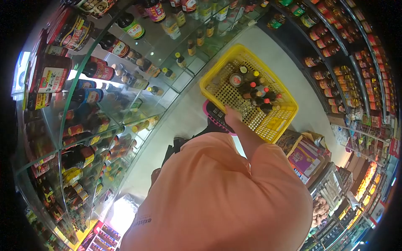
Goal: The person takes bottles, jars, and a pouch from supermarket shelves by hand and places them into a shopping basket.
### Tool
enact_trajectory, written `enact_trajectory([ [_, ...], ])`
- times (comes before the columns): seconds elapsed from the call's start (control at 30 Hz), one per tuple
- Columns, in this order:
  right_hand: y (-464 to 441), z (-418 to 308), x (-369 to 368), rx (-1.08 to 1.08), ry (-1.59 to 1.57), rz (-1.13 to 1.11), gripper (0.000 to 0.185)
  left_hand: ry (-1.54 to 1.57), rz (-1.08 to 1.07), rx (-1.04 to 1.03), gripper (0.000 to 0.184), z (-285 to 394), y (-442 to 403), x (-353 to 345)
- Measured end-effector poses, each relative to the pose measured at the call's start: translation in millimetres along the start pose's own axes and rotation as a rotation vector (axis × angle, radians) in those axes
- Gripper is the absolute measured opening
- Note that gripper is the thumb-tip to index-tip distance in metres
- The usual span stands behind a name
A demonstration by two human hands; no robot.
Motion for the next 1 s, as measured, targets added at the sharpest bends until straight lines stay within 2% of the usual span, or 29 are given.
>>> enact_trajectory([
  [0.1, -1.2, 1.2, -2.5, 0.008, -0.010, 0.013, 0.050, 0.025, 0.014, -0.006, 0.042, -2.9, -1.3, -0.6],
  [0.13, -0.2, 0.8, -1.2, 0.027, -0.002, 0.014, 0.049, 0.026, 0.016, -0.005, 0.042, -23.5, -17.1, 0.4],
  [0.2, 0.6, -1.4, 1.4, 0.048, 0.006, 0.013, 0.049, 0.660, -0.051, 0.093, 0.042, -77.2, -56.2, 0.8],
  [0.23, 0.2, -1.6, 1.1, 0.029, 0.001, 0.003, 0.049, 0.664, -0.048, 0.094, 0.042, -58.9, -44.0, -0.3],
  [0.3, -4.0, 1.3, -3.4, 0.018, -0.001, -0.013, 0.049, 0.031, 0.045, -0.006, 0.041, 7.5, -2.1, -2.8],
  [0.33, -9.5, 7.2, -9.9, 0.021, -0.025, 0.001, 0.049, 0.037, 0.050, -0.001, 0.041, 1.4, -4.5, -3.4],
  [0.4, -8.7, 9.5, -6.8, 0.035, -0.047, 0.009, 0.049, 0.113, 0.042, -0.199, 0.039, -15.9, -16.0, -3.7],
  [0.43, 2.9, -0.8, 8.6, -0.015, -0.075, -0.013, 0.050, 0.250, 0.095, 0.023, 0.038, 35.6, 16.0, -6.2],
  [0.5, -0.2, -9.3, 3.3, -0.040, -0.107, -0.045, 0.053, 0.552, 0.071, 0.003, 0.035, -3.2, -11.0, -5.2],
  [0.53, -8.8, -1.0, -7.0, -0.022, -0.113, -0.054, 0.057, 0.547, 0.072, 0.004, 0.034, -5.4, -12.0, -0.2],
  [0.67, 0.2, -11.1, -4.1, 0.113, -0.211, 0.058, 0.060, 0.649, 0.333, -0.147, 0.033, 45.9, 12.4, 46.5],
  [0.7, -0.7, -9.0, -5.0, 0.109, -0.189, 0.040, 0.061, 0.711, 0.408, -0.231, 0.038, 46.6, 5.2, 64.8],
  [0.73, -0.8, -7.9, -4.1, 0.097, -0.165, 0.026, 0.062, 0.757, 0.498, -0.297, 0.036, 69.2, 13.7, 82.8],
  [0.77, -2.7, -10.1, -2.6, 0.116, -0.161, 0.021, 0.062, 0.762, 0.541, -0.370, 0.039, 70.8, 6.0, 103.7],
  [0.83, -1.7, -14.1, 2.4, -0.065, -0.127, -0.025, 0.065, 0.637, 0.665, -0.371, 0.043, 98.5, 5.0, 142.6],
  [0.87, 6.0, -28.4, 12.4, -0.056, -0.124, -0.022, 0.065, 0.572, 0.689, -0.383, 0.053, 104.9, -0.5, 157.6],
  [0.93, 26.0, -49.9, 26.5, -0.187, -0.265, -0.039, 0.063, 0.371, 0.730, -0.499, 0.056, 120.9, -14.3, 184.9],
  [0.97, 15.6, -37.1, 12.8, -0.192, -0.269, -0.034, 0.063, 0.370, 0.724, -0.504, 0.056, 125.6, -24.4, 197.2],
  [1.0, -9.5, -3.7, -12.3, -0.091, -0.213, 0.063, 0.061, 0.287, 0.740, -0.600, 0.053, 130.3, -38.2, 208.1],
])
Point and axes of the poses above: each hand's wrist, its own y-axis away from the middle knuckle, its own x-axis out of the back of the hand, z = x × y, the point moved 1 cm from there along -y, towards the middle knuckle, and after that the axes turned 2 degrees about -z, right-handed, at the moved point
